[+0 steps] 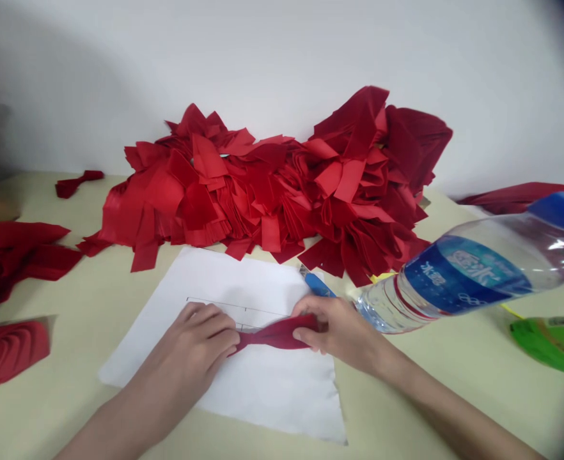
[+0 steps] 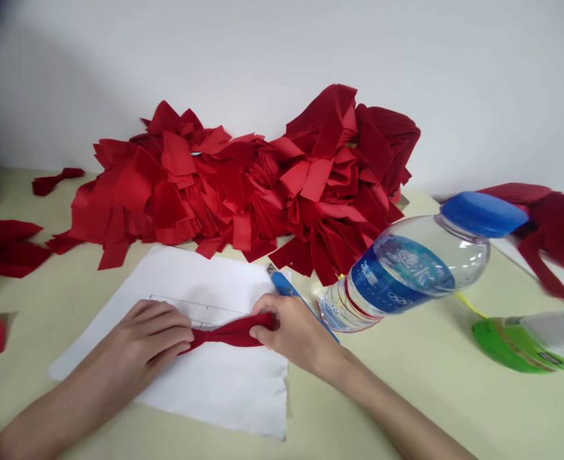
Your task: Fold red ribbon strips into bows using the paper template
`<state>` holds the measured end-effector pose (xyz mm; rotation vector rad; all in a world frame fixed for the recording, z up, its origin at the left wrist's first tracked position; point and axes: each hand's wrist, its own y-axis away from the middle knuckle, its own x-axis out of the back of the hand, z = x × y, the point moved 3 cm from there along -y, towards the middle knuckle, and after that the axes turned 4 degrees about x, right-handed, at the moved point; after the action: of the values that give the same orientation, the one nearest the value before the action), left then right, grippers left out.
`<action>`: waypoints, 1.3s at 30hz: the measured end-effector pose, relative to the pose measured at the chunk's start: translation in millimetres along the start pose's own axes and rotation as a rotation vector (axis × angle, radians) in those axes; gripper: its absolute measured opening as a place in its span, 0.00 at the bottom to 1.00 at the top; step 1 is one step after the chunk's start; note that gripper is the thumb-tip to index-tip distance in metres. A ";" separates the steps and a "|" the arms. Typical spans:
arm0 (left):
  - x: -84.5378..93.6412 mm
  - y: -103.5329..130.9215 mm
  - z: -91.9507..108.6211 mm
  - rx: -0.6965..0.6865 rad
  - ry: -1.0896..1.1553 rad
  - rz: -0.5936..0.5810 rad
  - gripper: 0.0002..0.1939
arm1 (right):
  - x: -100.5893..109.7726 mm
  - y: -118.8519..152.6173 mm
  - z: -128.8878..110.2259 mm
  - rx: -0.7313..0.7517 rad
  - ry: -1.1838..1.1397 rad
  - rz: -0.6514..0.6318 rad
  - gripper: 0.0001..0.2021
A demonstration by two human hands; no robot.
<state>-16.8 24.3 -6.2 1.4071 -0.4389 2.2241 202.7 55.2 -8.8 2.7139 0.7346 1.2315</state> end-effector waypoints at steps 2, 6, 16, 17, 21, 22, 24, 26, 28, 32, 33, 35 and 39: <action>1.1 0.5 -1.6 -0.021 -0.049 0.027 0.12 | 2.0 1.2 -0.4 0.020 0.096 0.032 0.06; 3.8 1.6 -4.5 -0.031 -0.045 0.072 0.11 | 4.1 4.6 -3.9 0.085 0.212 0.091 0.08; 0.1 4.4 0.2 0.040 0.016 0.050 0.05 | -19.0 10.8 -29.7 0.482 0.280 0.117 0.07; -0.6 4.4 -0.5 0.048 0.007 0.039 0.05 | -21.7 10.2 -28.7 0.481 0.297 0.110 0.07; -2.9 3.9 -2.4 0.052 -0.026 0.011 0.05 | -25.5 8.6 -24.9 0.488 0.295 0.129 0.05; -3.1 3.8 -2.9 0.056 -0.027 0.015 0.04 | -25.2 8.5 -24.6 0.489 0.284 0.136 0.04; -3.3 3.8 -4.0 0.069 -0.029 0.028 0.04 | -23.8 8.4 -24.6 0.486 0.257 0.150 0.03; -3.4 4.1 -4.8 0.080 -0.036 0.045 0.04 | -21.7 8.0 -25.1 0.478 0.226 0.165 0.02; -3.8 4.8 -5.3 0.087 -0.047 0.061 0.03 | -19.5 6.8 -25.2 0.463 0.189 0.173 0.02; -5.8 5.2 -6.1 0.117 -0.036 0.071 0.04 | -16.6 3.0 -23.6 0.417 0.117 0.143 0.02; -6.2 4.9 -6.4 0.135 -0.019 0.070 0.04 | -16.2 2.3 -23.3 0.410 0.109 0.137 0.02; -6.8 3.7 -7.3 0.182 0.031 0.063 0.04 | -15.6 1.8 -23.5 0.406 0.106 0.133 0.02; -8.2 1.8 -7.4 0.239 0.080 0.056 0.07 | -16.0 3.3 -25.4 0.415 0.125 0.148 0.01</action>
<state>-20.4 24.7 -16.8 1.4306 -0.1918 2.4338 176.5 41.8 -1.9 3.0913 0.9069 1.4315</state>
